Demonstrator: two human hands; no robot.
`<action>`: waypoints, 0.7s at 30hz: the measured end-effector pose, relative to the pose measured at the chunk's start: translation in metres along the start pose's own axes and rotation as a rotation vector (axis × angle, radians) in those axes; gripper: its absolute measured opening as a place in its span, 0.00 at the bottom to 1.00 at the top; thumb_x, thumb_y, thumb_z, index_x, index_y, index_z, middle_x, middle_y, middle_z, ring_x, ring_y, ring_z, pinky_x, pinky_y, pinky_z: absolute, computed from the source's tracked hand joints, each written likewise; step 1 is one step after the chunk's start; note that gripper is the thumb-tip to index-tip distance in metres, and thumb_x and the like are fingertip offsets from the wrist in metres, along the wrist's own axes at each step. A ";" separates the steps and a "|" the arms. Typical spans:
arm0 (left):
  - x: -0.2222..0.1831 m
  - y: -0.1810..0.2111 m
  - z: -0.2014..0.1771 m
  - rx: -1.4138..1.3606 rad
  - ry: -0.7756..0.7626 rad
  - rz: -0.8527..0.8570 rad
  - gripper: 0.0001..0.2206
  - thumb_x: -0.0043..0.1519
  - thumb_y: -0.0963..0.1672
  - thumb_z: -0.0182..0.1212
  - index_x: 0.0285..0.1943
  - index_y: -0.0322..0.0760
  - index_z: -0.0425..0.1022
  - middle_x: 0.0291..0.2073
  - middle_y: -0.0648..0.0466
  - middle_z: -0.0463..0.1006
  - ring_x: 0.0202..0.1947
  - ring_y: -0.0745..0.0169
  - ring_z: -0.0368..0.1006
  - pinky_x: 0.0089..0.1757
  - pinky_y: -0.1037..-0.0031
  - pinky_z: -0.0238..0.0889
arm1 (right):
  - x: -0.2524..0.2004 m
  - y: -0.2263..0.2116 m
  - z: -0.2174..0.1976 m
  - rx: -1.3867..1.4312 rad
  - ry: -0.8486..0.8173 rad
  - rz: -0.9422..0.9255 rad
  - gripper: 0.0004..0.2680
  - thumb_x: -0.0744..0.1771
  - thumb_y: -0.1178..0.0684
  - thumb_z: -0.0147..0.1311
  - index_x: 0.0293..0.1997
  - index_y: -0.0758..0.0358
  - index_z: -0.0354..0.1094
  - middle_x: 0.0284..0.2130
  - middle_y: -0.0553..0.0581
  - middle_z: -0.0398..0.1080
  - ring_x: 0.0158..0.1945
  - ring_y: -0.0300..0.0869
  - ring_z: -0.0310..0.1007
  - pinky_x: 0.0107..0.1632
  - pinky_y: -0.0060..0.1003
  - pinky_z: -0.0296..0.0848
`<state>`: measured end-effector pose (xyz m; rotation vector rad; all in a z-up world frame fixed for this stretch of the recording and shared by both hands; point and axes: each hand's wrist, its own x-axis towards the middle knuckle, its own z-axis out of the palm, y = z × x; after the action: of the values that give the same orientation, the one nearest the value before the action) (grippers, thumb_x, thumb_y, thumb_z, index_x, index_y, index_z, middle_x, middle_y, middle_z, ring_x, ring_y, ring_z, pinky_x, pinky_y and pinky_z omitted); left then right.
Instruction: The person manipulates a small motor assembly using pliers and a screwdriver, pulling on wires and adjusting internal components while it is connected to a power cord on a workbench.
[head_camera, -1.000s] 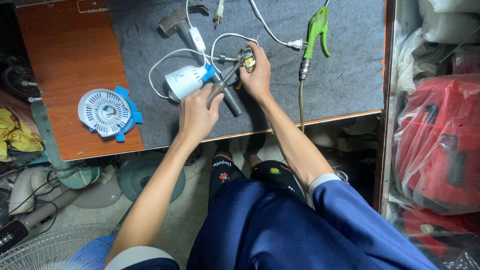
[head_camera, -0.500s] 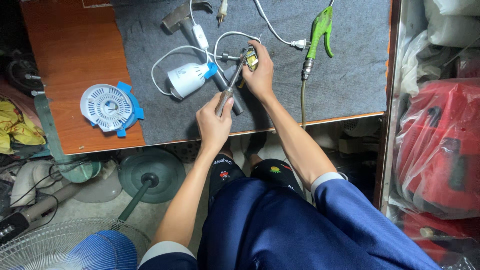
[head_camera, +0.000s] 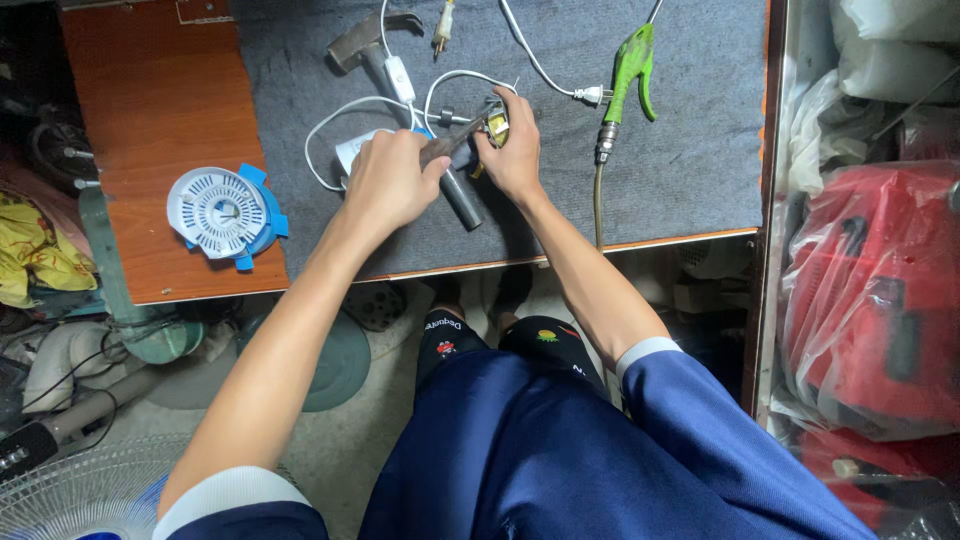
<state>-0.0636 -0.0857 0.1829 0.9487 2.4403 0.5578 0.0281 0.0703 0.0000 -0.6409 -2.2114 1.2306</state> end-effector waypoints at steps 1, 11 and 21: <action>0.000 0.001 0.001 0.001 0.002 -0.001 0.13 0.58 0.46 0.69 0.41 0.28 0.82 0.29 0.30 0.78 0.34 0.27 0.77 0.39 0.50 0.69 | 0.000 0.000 0.000 0.002 -0.001 -0.002 0.21 0.62 0.61 0.63 0.61 0.65 0.63 0.49 0.65 0.69 0.53 0.58 0.73 0.57 0.45 0.71; -0.012 0.013 0.017 -0.168 0.068 -0.157 0.12 0.58 0.45 0.67 0.38 0.28 0.83 0.26 0.34 0.79 0.32 0.33 0.78 0.39 0.54 0.69 | -0.004 0.005 0.006 0.028 0.037 0.006 0.20 0.62 0.63 0.60 0.61 0.65 0.64 0.51 0.66 0.70 0.55 0.60 0.73 0.58 0.45 0.71; -0.032 0.017 0.071 -0.491 0.315 -0.331 0.10 0.59 0.45 0.67 0.41 0.31 0.83 0.21 0.44 0.80 0.22 0.58 0.77 0.31 0.67 0.67 | -0.004 0.012 0.009 0.017 0.041 0.023 0.20 0.61 0.63 0.58 0.61 0.65 0.63 0.52 0.67 0.69 0.56 0.62 0.72 0.60 0.46 0.70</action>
<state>0.0054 -0.0824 0.1433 0.2656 2.4661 1.1795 0.0273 0.0674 -0.0151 -0.6802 -2.1632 1.2353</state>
